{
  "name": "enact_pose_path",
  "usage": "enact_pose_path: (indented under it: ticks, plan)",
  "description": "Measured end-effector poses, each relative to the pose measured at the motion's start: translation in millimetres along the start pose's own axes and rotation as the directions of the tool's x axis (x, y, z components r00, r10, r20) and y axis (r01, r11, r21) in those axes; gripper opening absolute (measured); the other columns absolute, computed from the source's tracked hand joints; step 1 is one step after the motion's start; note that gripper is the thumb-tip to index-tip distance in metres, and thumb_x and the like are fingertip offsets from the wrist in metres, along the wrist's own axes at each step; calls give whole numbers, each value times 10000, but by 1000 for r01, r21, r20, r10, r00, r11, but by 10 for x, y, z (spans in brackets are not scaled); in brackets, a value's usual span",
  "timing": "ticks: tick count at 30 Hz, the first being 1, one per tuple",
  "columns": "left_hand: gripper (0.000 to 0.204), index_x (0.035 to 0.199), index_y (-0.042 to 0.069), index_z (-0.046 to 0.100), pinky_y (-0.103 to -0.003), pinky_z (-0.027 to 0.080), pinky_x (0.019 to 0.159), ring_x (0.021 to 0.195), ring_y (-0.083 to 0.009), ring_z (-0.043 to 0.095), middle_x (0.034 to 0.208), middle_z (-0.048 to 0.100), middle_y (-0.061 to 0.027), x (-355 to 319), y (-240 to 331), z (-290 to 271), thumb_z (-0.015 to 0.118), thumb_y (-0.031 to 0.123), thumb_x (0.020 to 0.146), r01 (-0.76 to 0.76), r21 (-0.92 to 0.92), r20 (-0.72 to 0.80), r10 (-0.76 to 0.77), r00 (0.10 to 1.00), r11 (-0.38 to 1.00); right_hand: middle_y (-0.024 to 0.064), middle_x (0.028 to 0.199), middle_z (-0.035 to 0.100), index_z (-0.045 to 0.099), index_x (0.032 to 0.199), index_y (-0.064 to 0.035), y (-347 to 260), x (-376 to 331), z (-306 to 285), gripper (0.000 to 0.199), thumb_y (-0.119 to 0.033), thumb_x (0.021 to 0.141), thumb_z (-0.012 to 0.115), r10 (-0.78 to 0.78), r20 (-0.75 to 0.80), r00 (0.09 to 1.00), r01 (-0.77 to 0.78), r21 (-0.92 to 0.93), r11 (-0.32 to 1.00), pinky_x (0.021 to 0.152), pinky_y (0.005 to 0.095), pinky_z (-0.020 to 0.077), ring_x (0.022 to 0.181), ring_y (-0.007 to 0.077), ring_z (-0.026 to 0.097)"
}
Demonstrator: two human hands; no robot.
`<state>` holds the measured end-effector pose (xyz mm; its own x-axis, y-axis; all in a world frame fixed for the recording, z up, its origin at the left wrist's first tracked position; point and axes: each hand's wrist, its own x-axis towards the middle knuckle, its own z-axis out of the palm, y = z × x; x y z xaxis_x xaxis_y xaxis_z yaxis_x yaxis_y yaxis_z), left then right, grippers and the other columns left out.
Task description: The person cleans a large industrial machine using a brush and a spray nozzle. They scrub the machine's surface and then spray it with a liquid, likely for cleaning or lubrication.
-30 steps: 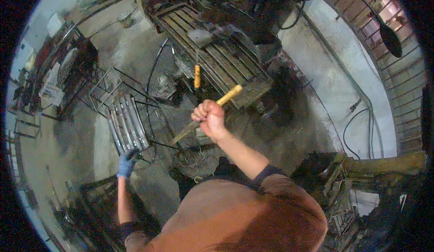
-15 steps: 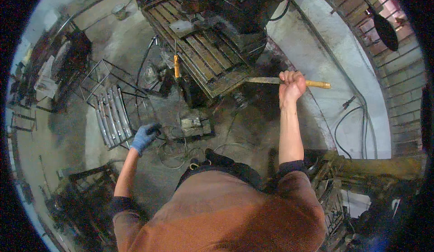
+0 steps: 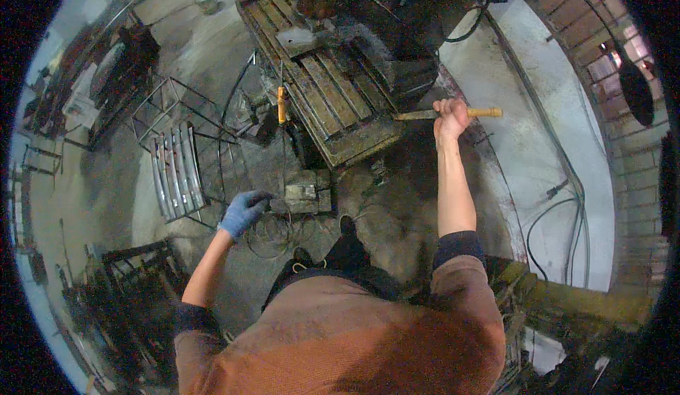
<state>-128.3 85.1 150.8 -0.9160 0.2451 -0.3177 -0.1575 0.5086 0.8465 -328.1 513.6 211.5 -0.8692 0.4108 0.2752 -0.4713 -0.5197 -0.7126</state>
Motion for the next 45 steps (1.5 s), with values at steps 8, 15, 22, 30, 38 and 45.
enact_pose_path:
  ticks: [8, 15, 22, 30, 38, 45]
  plan:
    - [272, 1010, 3, 544, -252, 447, 617, 670, -115, 549, 819, 603, -74, 935, 1045, 621, 501, 155, 789, -67, 73, -63, 71, 995, 995, -7, 465, 217, 266, 488, -120, 600, 378, -365, 260, -99, 684, 435, 268, -25, 963, -265, 78, 961, 429, 279, 240, 432, 121, 233]
    - [257, 1008, 18, 551, -241, 436, 564, 599, -91, 516, 750, 591, -50, 1233, 1051, 747, 495, 134, 786, -1, 21, -140, 4, 990, 1000, -10, 459, 176, 236, 465, -122, 294, 592, -127, 265, -108, 639, 436, 467, 223, 856, -491, 66, 869, 422, 254, 185, 422, 114, 184]
    - [277, 997, 46, 566, -333, 432, 754, 836, -244, 568, 928, 591, -142, 1052, 1076, 694, 520, 135, 739, 213, -62, -226, -221, 949, 975, -6, 457, 161, 216, 462, -100, 598, 682, -137, 249, -104, 647, 383, 660, 348, 666, -720, 68, 691, 414, 256, 160, 420, 112, 154]
    - [295, 1028, 40, 547, -325, 428, 773, 883, -243, 551, 974, 574, -139, 928, 1284, 754, 508, 135, 751, 328, -189, -234, -367, 900, 925, -18, 445, 194, 252, 492, -141, 954, 514, -52, 308, -191, 765, 385, 643, 489, 590, -734, -8, 679, 399, 266, 185, 403, 116, 193]
    - [216, 967, 5, 569, -239, 438, 583, 638, -95, 537, 771, 595, -59, 840, 964, 905, 512, 104, 783, 247, -168, -313, -289, 905, 954, -10, 478, 193, 252, 507, -109, 557, 1102, 26, 245, -86, 706, 392, 662, 451, 599, -687, -134, 714, 414, 256, 178, 431, 100, 185]
    - [205, 941, -10, 566, -259, 445, 596, 640, -122, 554, 749, 600, -75, 887, 908, 1022, 500, 95, 778, 140, -100, -340, -166, 926, 985, -7, 474, 199, 261, 514, -108, 745, 814, -2, 275, -97, 752, 398, 773, 373, 513, -792, -141, 594, 429, 254, 185, 441, 95, 185]
